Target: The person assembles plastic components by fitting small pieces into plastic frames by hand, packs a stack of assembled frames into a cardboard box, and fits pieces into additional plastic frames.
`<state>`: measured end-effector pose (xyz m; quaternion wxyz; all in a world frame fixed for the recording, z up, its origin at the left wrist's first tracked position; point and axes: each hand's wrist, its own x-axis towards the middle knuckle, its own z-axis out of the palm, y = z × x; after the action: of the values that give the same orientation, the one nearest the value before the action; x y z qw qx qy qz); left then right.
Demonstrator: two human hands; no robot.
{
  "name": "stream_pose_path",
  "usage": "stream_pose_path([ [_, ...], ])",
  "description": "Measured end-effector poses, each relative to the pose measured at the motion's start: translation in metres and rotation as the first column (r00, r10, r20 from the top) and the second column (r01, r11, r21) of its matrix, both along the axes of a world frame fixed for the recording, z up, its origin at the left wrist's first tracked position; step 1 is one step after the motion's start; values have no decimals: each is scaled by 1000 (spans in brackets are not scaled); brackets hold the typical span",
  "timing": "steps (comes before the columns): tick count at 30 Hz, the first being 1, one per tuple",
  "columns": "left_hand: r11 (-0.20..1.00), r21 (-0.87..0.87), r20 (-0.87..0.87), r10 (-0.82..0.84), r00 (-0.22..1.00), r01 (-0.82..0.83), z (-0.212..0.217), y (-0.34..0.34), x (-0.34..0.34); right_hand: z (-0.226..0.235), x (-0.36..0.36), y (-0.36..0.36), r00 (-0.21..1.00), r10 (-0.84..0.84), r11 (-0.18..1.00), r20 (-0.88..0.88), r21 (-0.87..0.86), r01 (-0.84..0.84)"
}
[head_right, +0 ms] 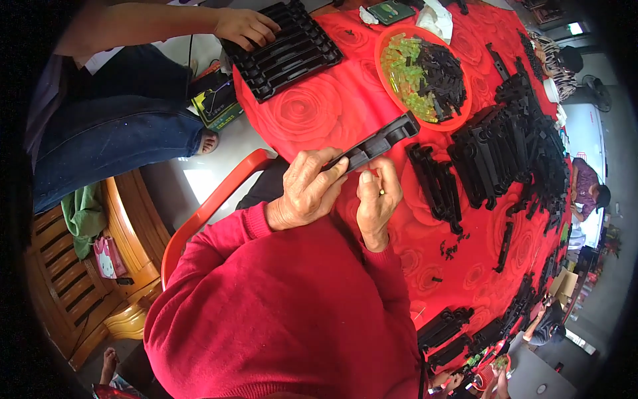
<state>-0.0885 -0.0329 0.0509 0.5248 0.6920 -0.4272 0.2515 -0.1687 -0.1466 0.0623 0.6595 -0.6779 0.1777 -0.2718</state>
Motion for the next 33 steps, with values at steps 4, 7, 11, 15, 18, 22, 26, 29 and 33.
stream_pose_path([
  [4,1000,17,57,21,998,-22,-2,-2,0,0,2,6,999,-38,998,16,-42,38],
  [7,997,39,91,68,994,-72,-6,-5,-1,4,11,14,989,-148,984,-21,-105,145],
  [11,992,-27,120,127,985,-125,-15,-12,-2,15,25,27,972,-232,924,24,-306,228],
  [15,997,-27,57,70,996,-68,-23,-13,-4,7,31,18,968,-250,901,11,-364,237],
  [18,977,59,-30,-205,978,207,-24,-2,-6,3,35,4,950,-311,817,36,-500,287],
  [22,937,137,-146,-302,942,322,-16,7,-5,7,31,-16,968,-155,860,-195,-509,35],
  [26,904,240,-165,-322,932,355,-30,16,-5,-22,24,-48,927,65,895,-369,-390,-218],
  [29,933,293,-43,-207,977,210,-25,21,6,-34,15,-62,864,179,862,-471,-349,-368],
  [33,893,407,147,-270,952,190,-10,15,25,-37,8,-53,794,245,774,-556,-382,-506],
])
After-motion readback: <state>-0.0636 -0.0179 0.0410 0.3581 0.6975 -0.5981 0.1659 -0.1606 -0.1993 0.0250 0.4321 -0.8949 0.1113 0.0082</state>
